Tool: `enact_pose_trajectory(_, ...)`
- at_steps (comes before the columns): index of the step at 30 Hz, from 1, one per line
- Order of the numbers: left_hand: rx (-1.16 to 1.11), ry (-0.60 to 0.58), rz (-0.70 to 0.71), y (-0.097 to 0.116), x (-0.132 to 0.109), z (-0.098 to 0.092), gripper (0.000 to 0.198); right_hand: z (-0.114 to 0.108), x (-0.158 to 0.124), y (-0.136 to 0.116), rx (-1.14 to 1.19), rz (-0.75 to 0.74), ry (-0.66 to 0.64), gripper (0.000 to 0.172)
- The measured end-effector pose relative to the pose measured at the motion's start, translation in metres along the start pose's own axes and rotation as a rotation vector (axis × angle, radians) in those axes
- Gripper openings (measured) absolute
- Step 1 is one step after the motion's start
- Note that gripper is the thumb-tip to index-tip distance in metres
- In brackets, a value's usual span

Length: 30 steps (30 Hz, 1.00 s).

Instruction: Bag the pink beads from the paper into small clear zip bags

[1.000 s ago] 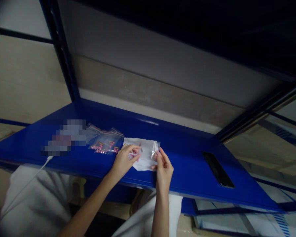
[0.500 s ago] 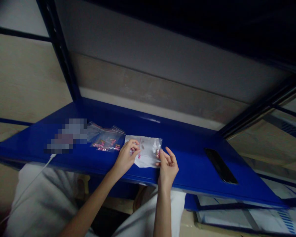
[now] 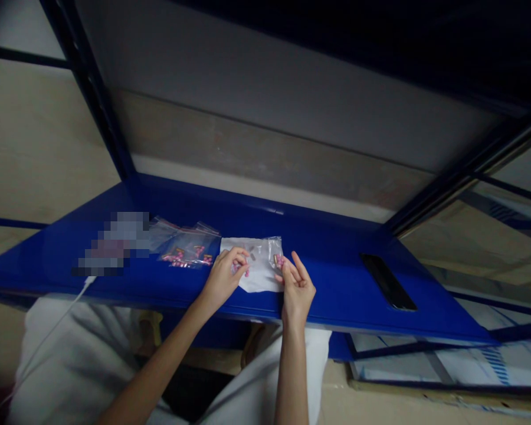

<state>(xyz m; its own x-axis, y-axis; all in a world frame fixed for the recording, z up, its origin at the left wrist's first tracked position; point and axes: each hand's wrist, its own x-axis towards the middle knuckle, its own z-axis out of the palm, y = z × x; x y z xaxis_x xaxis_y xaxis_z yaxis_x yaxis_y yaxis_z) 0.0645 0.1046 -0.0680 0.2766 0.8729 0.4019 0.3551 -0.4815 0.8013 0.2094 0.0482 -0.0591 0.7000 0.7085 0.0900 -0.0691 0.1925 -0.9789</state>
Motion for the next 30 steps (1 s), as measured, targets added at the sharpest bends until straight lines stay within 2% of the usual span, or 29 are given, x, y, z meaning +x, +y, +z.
enact_pose_trajectory(16, 0.036, -0.007, -0.053, 0.0016, 0.0004, -0.0014, 0.016, 0.0008, 0.0023, 0.0021, -0.005, -0.075, 0.135, 0.061)
enact_pose_trajectory(23, 0.014, -0.023, -0.05, 0.001, 0.0017, 0.0008, 0.011, 0.0018, 0.0034, -0.0003, -0.052, -0.039, 0.029, 0.058)
enact_pose_trajectory(30, 0.005, -0.032, -0.046, 0.0033, 0.0021, -0.0012, 0.011, 0.0044, 0.0022, -0.0011, -0.127, -0.024, -0.014, 0.055)
